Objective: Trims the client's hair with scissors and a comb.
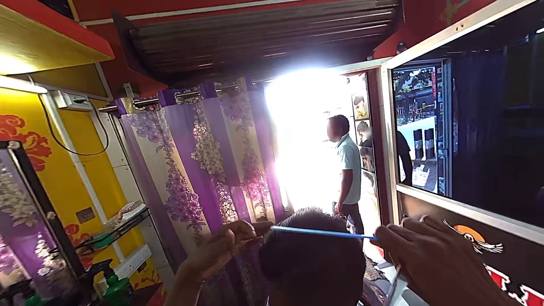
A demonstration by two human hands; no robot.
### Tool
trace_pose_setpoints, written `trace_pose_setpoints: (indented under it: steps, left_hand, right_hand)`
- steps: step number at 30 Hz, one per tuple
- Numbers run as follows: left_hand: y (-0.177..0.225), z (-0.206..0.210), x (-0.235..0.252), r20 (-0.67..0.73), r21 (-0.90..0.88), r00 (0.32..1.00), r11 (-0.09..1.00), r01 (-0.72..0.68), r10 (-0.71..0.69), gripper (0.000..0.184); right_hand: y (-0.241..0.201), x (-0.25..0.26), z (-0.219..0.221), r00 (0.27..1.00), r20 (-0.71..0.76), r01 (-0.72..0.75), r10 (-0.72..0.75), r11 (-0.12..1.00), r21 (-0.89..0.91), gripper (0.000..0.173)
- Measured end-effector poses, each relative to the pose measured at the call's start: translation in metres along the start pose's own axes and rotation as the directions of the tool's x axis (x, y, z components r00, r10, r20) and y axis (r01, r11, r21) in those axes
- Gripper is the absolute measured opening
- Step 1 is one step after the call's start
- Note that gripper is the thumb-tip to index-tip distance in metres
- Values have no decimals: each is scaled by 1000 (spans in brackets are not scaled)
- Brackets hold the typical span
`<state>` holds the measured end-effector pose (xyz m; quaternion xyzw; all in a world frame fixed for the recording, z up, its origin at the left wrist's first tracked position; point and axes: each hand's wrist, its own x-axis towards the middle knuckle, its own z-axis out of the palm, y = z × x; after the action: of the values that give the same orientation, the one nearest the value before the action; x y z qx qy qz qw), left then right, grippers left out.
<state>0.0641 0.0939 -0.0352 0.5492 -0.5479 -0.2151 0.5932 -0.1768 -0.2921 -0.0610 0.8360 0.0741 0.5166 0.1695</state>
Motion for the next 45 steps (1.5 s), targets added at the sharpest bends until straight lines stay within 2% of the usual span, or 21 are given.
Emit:
trace_pose_setpoints:
  steps: [1,3,5,11,15,18,24,28,31,34,36,37,38,39,40,41,42,43,44,45]
  left_hand:
    - [-5,1,9,93,32,996,999,7,-10,48]
    - [-9,2,37,266,96,964,995,-10,-16,53]
    - [-12,4,62,342,97,939,995,3,-36,54]
    - [-12,20,102,317,128,936,985,120,-155,61]
    - [-16,29,116,230,216,940,955,205,-254,70]
    - [-11,41,114,114,224,952,941,254,-284,71]
    - [1,64,115,43,282,980,943,175,-195,70]
    - [-2,63,117,113,280,990,959,48,-82,64]
    - [3,66,119,102,320,993,947,24,-60,69]
    - [4,67,121,136,329,989,944,2,-50,64]
    - [3,68,122,151,326,988,945,-21,-30,60]
    - [3,68,122,147,331,989,943,-29,-21,60]
    - [3,69,121,136,346,991,938,-30,-18,61]
    - [4,69,120,109,372,994,928,-16,-27,64]
    - [5,71,118,53,404,997,914,28,-55,68]
    - [7,74,114,-30,422,994,900,109,-107,69]
    - [13,83,111,-160,439,969,866,239,-187,63]
    - [17,88,111,-222,435,947,846,308,-230,61]
    - [19,91,113,-231,428,939,840,333,-254,56]
    - [21,92,116,-225,414,935,842,346,-273,51]
  right_hand:
    - [-4,6,2,1000,-6,-13,13,1000,-14,19]
    - [-10,20,4,999,28,-44,44,999,18,17]
    - [-10,27,11,995,86,-66,59,995,75,17]
    - [-10,31,31,963,245,-147,109,979,142,16]
    - [-16,26,39,946,293,-196,141,966,167,14]
    - [-12,24,47,974,177,-166,141,977,132,13]
    - [4,27,53,998,-34,-57,57,998,-3,19]
    - [9,32,43,996,-87,-27,22,998,-50,13]
    - [12,37,36,993,-121,-21,14,998,-56,13]
    - [15,44,23,988,-115,-104,106,994,17,11]
    - [19,50,16,968,-26,-243,251,954,177,19]
    - [21,53,11,938,114,-346,326,880,327,25]
    - [26,58,3,887,318,-456,334,738,497,28]
    - [31,64,-4,828,506,-545,241,556,627,30]
    - [33,69,-8,791,607,-576,80,434,693,30]
    - [32,74,-12,744,662,-583,-90,398,708,30]
    - [29,79,-17,688,691,-565,-221,434,701,32]
    - [26,83,-20,654,694,-510,-301,503,698,36]
    - [24,86,-23,638,704,-461,-311,578,673,41]
    - [24,88,-26,640,723,-438,-258,651,620,46]
